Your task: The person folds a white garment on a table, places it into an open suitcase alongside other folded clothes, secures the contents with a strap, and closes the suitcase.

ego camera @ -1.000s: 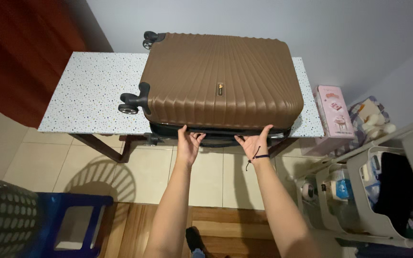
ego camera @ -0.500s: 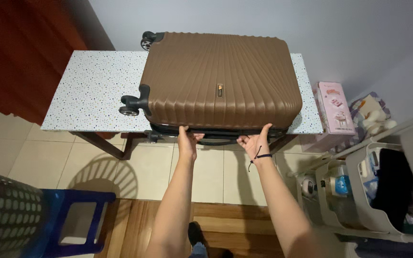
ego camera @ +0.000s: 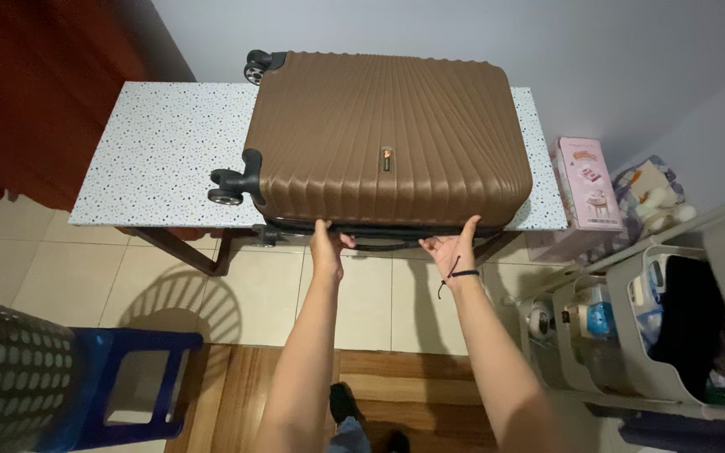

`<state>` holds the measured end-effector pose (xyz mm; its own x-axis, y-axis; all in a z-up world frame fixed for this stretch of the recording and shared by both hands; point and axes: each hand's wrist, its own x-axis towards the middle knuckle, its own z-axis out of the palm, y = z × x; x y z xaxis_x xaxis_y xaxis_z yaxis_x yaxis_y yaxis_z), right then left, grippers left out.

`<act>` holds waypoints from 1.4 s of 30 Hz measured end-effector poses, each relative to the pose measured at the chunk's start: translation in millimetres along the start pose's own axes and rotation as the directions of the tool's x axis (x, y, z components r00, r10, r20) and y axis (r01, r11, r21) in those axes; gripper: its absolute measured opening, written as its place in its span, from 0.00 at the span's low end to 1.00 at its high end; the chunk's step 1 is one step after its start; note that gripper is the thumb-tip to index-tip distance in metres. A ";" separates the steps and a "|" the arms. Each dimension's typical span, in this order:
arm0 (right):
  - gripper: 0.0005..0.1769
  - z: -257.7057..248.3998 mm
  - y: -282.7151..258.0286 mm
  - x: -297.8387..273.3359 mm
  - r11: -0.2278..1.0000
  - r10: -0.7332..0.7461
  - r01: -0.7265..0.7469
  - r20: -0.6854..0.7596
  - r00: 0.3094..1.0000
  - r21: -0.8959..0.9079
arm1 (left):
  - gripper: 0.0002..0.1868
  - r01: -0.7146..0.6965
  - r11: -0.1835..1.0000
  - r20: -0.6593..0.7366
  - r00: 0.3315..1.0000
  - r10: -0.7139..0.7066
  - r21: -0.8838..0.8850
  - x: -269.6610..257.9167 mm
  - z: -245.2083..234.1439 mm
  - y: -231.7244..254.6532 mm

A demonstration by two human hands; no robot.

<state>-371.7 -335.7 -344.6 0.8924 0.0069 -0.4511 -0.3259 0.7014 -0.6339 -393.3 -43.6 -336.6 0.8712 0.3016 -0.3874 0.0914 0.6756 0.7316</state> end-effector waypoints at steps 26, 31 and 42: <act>0.49 -16.8 29.5 22.3 0.975 0.140 -0.083 -0.280 0.950 0.205 | 0.54 0.049 0.997 -0.337 0.941 -0.027 0.057 -39.4 31.8 11.4; 0.47 -7.6 24.9 17.1 0.977 0.104 -0.053 -0.246 0.964 0.206 | 0.53 0.034 0.998 -0.325 0.946 -0.016 0.051 -28.8 32.9 14.6; 0.48 -15.7 22.8 72.9 0.952 0.190 -0.131 -0.198 0.962 0.276 | 0.50 -0.013 0.994 -0.274 0.961 0.041 0.105 19.5 22.4 -7.7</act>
